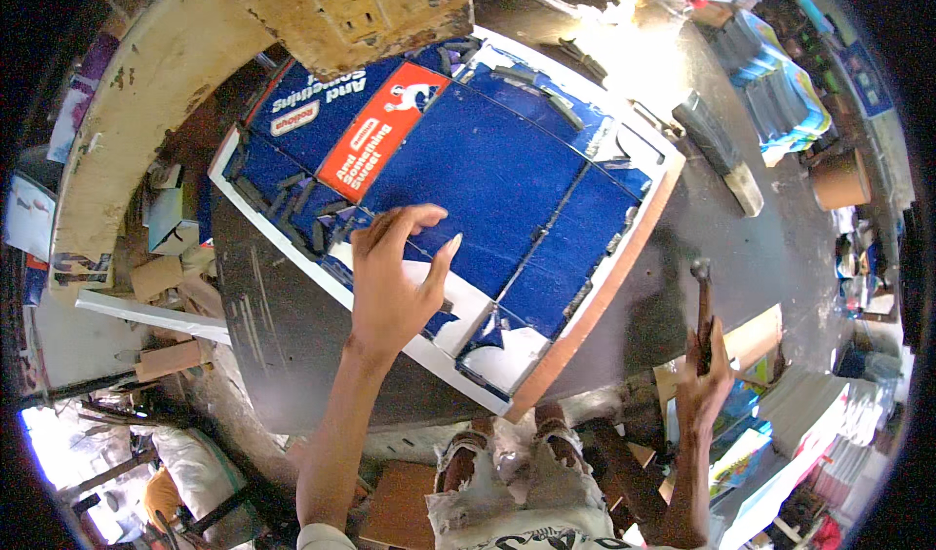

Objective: The person assembles a die-cutting board by inserting metal cutting rules and rubber strips into the grooves, tapping them into place using a hammer and metal guide, and adjusting the pieces by hand and with pliers.

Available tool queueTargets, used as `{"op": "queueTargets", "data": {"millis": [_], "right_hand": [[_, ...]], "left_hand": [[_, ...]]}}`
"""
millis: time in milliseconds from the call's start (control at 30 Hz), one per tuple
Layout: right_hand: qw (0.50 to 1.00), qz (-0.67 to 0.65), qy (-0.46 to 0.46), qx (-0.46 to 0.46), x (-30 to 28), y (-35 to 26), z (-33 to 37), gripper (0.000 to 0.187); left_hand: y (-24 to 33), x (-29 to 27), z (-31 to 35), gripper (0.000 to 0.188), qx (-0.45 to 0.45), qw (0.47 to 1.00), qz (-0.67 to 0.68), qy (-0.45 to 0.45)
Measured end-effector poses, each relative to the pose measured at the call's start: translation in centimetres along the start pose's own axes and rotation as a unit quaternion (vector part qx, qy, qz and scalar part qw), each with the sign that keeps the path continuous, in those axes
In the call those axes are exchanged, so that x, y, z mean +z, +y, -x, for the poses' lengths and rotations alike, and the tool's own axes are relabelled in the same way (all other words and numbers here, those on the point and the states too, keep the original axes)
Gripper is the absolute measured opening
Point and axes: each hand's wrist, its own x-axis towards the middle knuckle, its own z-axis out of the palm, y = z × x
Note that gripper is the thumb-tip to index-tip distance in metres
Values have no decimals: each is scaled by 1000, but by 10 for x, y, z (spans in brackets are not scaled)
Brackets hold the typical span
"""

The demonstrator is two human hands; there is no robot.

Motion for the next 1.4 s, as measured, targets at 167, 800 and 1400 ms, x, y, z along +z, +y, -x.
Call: {"op": "queueTargets", "data": {"millis": [167,800,1400], "right_hand": [[997,6,-36,-74,16,9,-52,37],[747,-189,-575,-275,-5,-40,36,11],[284,208,-856,-378,16,89,149,34]], "left_hand": [[12,23,-9,24,0,997,71,12],[49,6,202,92,-116,956,-198,183],[208,196,572,53,-725,502,458,112]]}}
